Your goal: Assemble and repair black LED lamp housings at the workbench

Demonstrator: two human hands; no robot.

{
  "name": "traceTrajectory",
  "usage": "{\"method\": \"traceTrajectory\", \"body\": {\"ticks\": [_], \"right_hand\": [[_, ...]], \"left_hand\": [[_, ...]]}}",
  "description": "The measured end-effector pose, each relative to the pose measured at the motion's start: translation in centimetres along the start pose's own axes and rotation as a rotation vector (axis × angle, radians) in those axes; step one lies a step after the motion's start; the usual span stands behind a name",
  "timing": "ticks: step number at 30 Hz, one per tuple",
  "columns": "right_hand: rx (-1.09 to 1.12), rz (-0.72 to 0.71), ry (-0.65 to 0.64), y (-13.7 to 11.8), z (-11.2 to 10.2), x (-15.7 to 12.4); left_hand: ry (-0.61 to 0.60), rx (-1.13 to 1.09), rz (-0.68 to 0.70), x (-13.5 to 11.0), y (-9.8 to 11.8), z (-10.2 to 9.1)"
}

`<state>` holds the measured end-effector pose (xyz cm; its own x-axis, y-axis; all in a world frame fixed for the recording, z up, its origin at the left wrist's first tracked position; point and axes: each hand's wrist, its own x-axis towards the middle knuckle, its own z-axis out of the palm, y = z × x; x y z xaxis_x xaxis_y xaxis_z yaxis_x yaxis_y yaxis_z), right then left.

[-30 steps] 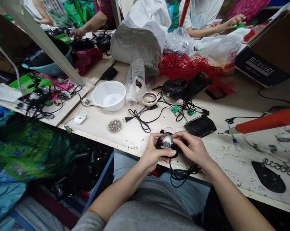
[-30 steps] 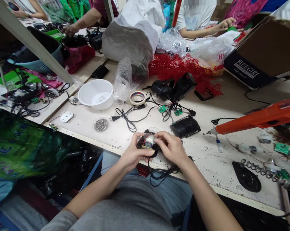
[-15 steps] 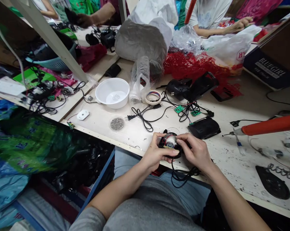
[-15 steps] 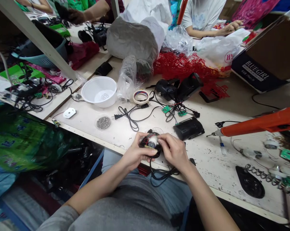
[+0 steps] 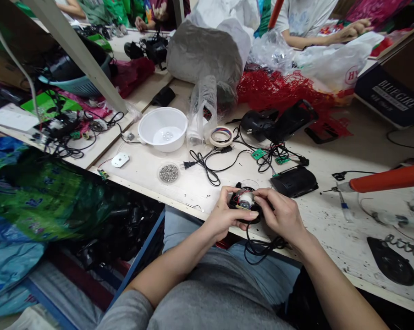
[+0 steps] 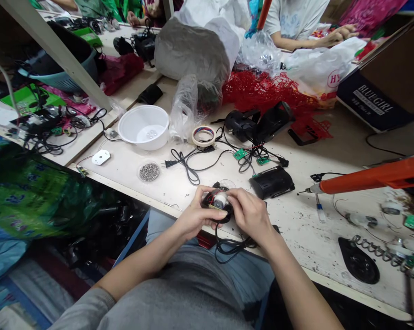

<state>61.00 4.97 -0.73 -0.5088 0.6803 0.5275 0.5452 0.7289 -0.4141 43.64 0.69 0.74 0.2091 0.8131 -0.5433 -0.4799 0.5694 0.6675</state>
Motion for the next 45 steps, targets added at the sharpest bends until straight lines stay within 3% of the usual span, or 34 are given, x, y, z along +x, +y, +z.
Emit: {"method": "traceTrajectory", "body": {"ticks": [11, 22, 34, 39, 41, 45], "right_hand": [[0.015, -0.005, -0.025, 0.4, -0.4, -0.2], [0.335, 0.345, -0.142, 0.6, -0.8, 0.3], [0.574, 0.442, -0.121, 0.7, 0.0, 0.0], [0.441, 0.379, -0.151, 0.5, -0.2, 0.1], [0.365, 0.332, -0.157, 0.4, -0.2, 0.0], [0.279, 0.258, -0.138, 0.3, 0.6, -0.7]], "left_hand": [[-0.049, 0.010, -0.005, 0.1, -0.1, 0.2], [-0.073, 0.048, -0.011, 0.0, 0.5, -0.6], [-0.063, 0.057, -0.012, -0.1, 0.3, -1.7], [-0.054, 0.137, -0.003, 0.2, -0.1, -1.9], [-0.047, 0.259, 0.087, 0.4, -0.7, -2.1], [0.037, 0.656, 0.461, 0.6, -2.0, -3.0]]}}
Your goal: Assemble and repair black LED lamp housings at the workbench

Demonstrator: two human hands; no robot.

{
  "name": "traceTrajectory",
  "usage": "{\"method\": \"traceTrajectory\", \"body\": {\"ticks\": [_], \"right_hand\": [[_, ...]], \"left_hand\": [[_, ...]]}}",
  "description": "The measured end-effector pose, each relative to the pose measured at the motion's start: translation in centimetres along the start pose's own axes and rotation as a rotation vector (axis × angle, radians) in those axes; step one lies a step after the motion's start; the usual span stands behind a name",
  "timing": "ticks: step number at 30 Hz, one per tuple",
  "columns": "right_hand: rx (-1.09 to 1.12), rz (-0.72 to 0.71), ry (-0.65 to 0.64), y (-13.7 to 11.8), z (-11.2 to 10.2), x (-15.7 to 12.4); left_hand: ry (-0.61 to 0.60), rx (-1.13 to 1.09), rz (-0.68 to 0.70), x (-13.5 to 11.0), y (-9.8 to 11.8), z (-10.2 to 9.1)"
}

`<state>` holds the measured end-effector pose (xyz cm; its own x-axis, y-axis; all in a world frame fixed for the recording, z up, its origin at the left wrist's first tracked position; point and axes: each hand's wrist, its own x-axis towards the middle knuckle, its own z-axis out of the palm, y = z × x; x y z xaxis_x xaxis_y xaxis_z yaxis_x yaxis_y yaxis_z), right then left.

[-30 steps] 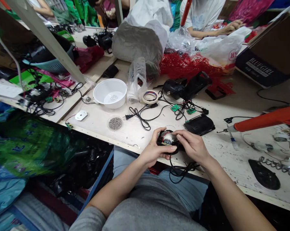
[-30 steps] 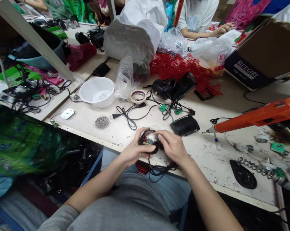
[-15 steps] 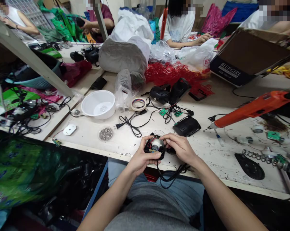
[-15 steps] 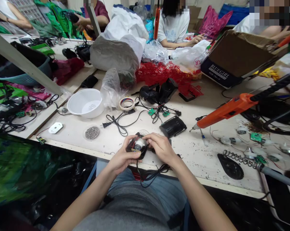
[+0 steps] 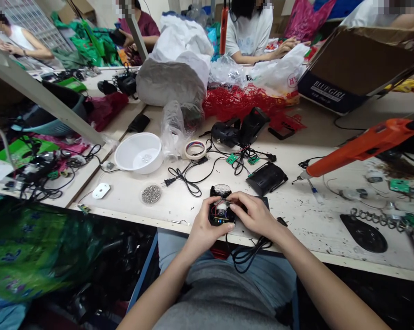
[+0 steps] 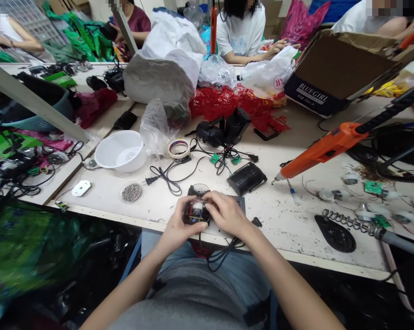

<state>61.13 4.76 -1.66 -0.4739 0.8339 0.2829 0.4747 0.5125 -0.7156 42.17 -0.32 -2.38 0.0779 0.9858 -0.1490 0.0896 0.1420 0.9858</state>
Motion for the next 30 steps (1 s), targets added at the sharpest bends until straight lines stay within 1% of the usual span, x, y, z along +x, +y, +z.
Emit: {"method": "traceTrajectory", "body": {"ticks": [1, 3, 8, 12, 15, 20, 22, 25, 27, 30], "right_hand": [[-0.014, -0.021, 0.008, 0.1, 0.2, -0.1], [-0.036, -0.062, 0.017, 0.3, 0.6, -0.2], [-0.066, -0.125, 0.020, 0.2, 1.0, 0.1], [-0.082, -0.166, 0.040, 0.1, 1.4, 0.3], [-0.109, -0.195, 0.061, 0.0, 1.9, 0.3], [-0.136, -0.269, 0.090, -0.6, 2.2, 0.7], [-0.151, -0.284, 0.088, -0.9, 2.2, 0.9], [-0.161, -0.284, 0.082, -1.1, 2.2, 1.1], [-0.166, -0.285, 0.084, -1.2, 2.3, 1.2], [-0.197, -0.323, 0.095, -1.3, 2.5, 1.3]], "left_hand": [[0.020, 0.091, 0.057, -0.2, -0.3, 0.0], [0.041, 0.224, 0.113, -0.7, -0.5, -0.2], [0.056, 0.494, 0.154, -1.2, -0.4, -1.0], [0.023, 0.553, 0.227, -1.1, -0.4, -2.0], [0.050, 0.586, 0.280, -1.0, -0.2, -2.7], [0.192, 0.532, 0.332, 0.1, 0.8, -3.3], [0.261, 0.490, 0.345, 0.8, 1.0, -3.1], [0.334, 0.408, 0.331, 1.7, 0.7, -2.5], [0.364, 0.343, 0.311, 2.0, 0.4, -2.2], [0.372, 0.247, 0.278, 2.0, -0.1, -2.0]]}}
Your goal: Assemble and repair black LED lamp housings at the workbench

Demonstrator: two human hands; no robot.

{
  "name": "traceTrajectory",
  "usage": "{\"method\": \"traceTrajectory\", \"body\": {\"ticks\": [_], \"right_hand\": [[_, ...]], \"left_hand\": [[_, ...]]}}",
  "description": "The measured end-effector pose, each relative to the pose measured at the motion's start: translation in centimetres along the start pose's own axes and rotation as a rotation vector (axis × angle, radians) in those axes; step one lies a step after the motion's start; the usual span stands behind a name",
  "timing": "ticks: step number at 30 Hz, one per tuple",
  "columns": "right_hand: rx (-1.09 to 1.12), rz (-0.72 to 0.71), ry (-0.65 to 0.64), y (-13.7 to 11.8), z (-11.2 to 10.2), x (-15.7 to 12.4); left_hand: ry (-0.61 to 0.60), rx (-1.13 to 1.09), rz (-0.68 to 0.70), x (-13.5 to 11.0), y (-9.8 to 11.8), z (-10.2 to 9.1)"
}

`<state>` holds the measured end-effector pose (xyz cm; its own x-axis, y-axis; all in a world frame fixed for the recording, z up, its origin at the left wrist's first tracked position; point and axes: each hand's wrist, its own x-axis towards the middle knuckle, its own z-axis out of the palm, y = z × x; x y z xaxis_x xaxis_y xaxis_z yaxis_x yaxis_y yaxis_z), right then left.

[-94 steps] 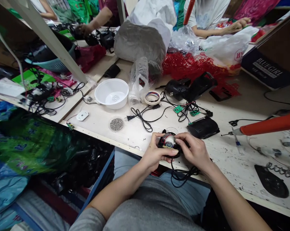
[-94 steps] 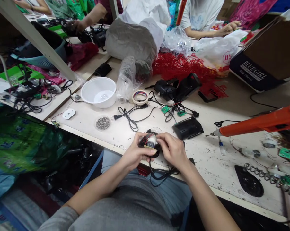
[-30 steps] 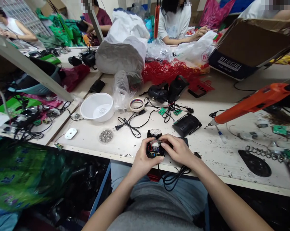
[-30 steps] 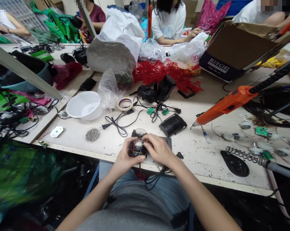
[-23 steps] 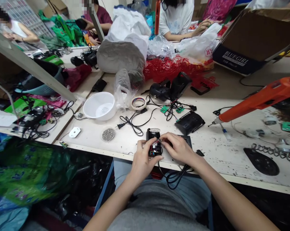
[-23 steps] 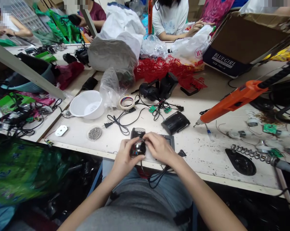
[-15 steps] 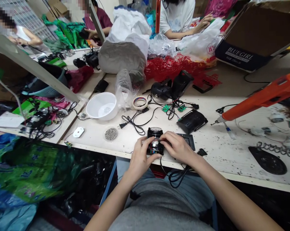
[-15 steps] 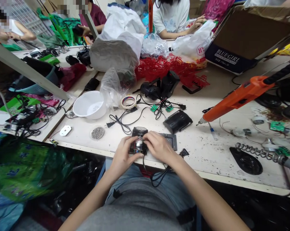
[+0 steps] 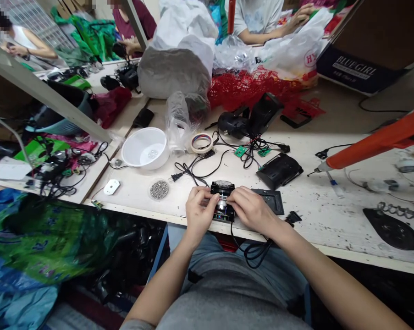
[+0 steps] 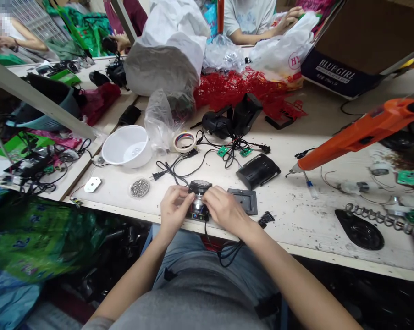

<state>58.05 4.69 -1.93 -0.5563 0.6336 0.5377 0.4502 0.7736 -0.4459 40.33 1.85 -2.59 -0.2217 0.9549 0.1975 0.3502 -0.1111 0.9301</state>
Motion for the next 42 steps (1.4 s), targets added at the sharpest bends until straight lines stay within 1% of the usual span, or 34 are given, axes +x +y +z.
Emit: {"method": "traceTrajectory", "body": {"ticks": [3, 6, 10, 14, 18, 19, 21, 23, 24, 25, 27, 29, 30, 33, 35, 38, 42], "right_hand": [[-0.024, -0.034, 0.005, 0.0, 0.2, 0.0], [-0.025, -0.027, -0.003, 0.1, 0.4, -0.1], [-0.031, -0.045, -0.002, 0.1, 0.6, -0.1], [-0.092, -0.068, -0.008, 0.1, 0.7, -0.1], [-0.160, -0.046, -0.035, -0.2, 0.3, -0.1], [-0.158, -0.024, -0.029, -0.5, 0.0, -0.2], [-0.140, 0.045, 0.029, -1.5, -0.6, -0.7], [-0.133, 0.146, 0.136, -3.0, -1.0, -1.7], [-0.131, 0.202, 0.189, -3.9, -1.0, -2.3], [-0.130, 0.257, 0.227, -4.9, -0.8, -3.0], [-0.127, 0.350, 0.255, -6.7, 0.0, -4.5], [-0.154, 0.404, 0.237, -8.0, 1.3, -5.6], [-0.179, 0.420, 0.223, -8.4, 2.0, -5.9], [-0.253, 0.450, 0.188, -8.7, 3.3, -6.2], [-0.288, 0.441, 0.176, -8.5, 3.4, -6.1], [-0.313, 0.412, 0.169, -8.2, 2.8, -5.7], [-0.269, 0.476, 0.194, -7.9, 1.7, -5.3]], "left_hand": [[-0.012, -0.047, -0.046, 0.0, -0.1, -0.1], [-0.021, -0.060, -0.067, 0.1, -0.2, -0.2], [-0.026, -0.074, -0.063, 0.2, -0.5, -0.2], [-0.030, -0.089, -0.078, 0.3, -0.9, -0.2], [-0.021, -0.033, -0.054, 0.4, -0.6, -0.2], [-0.013, -0.018, -0.035, 0.3, -0.4, -0.3], [0.008, 0.015, 0.022, -0.2, 0.0, -0.7], [0.012, 0.080, 0.123, -1.0, 0.2, -1.4], [-0.006, 0.129, 0.195, -1.4, 0.3, -1.8], [-0.043, 0.187, 0.271, -1.9, 0.3, -2.2], [-0.152, 0.304, 0.414, -2.7, -0.1, -2.9], [-0.246, 0.386, 0.511, -3.2, -0.6, -3.2], [-0.273, 0.411, 0.546, -3.3, -0.9, -3.2], [-0.289, 0.437, 0.638, -3.1, -1.6, -3.0], [-0.298, 0.430, 0.678, -2.8, -1.7, -2.6], [-0.338, 0.436, 0.695, -2.7, -1.6, -2.0], [-0.347, 0.521, 0.743, -3.0, -1.5, -1.4]]}}
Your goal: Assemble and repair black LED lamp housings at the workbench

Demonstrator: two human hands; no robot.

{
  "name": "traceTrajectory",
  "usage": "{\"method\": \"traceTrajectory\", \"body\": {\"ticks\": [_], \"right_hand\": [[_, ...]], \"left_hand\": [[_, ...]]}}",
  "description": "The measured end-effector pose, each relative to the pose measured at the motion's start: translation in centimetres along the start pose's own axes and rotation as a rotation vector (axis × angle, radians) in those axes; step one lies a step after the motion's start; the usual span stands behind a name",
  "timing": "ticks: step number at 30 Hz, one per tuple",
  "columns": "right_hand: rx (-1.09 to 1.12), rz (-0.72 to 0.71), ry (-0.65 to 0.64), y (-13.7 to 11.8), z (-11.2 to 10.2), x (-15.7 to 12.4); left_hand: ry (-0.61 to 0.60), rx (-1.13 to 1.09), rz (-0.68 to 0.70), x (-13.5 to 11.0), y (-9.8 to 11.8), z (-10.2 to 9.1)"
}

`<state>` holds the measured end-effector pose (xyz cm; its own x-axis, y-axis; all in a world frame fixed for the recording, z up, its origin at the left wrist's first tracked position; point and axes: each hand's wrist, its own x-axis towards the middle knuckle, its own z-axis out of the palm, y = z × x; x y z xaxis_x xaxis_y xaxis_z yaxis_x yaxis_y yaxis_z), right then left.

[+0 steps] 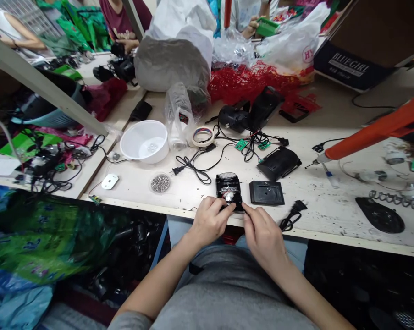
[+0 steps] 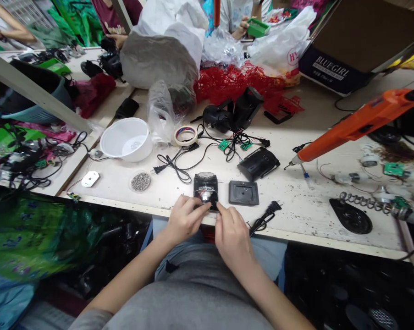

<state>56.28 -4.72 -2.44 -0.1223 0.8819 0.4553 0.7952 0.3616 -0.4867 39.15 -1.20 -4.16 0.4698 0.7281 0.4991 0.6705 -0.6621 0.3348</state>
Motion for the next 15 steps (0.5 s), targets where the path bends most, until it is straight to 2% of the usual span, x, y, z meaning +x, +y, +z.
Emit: {"method": "traceTrajectory", "body": {"ticks": [3, 8, 15], "right_hand": [[-0.014, 0.030, -0.009, 0.2, -0.5, 0.4], [-0.115, -0.009, -0.068, 0.6, -0.8, 0.8], [-0.098, -0.022, -0.123, 1.1, -1.2, 1.9]], "left_hand": [[0.014, 0.046, 0.018, 0.0, 0.3, 0.3], [0.087, 0.025, 0.028, 0.1, 0.7, 0.6], [0.100, -0.015, 0.031, 0.1, 0.8, 1.0]]}}
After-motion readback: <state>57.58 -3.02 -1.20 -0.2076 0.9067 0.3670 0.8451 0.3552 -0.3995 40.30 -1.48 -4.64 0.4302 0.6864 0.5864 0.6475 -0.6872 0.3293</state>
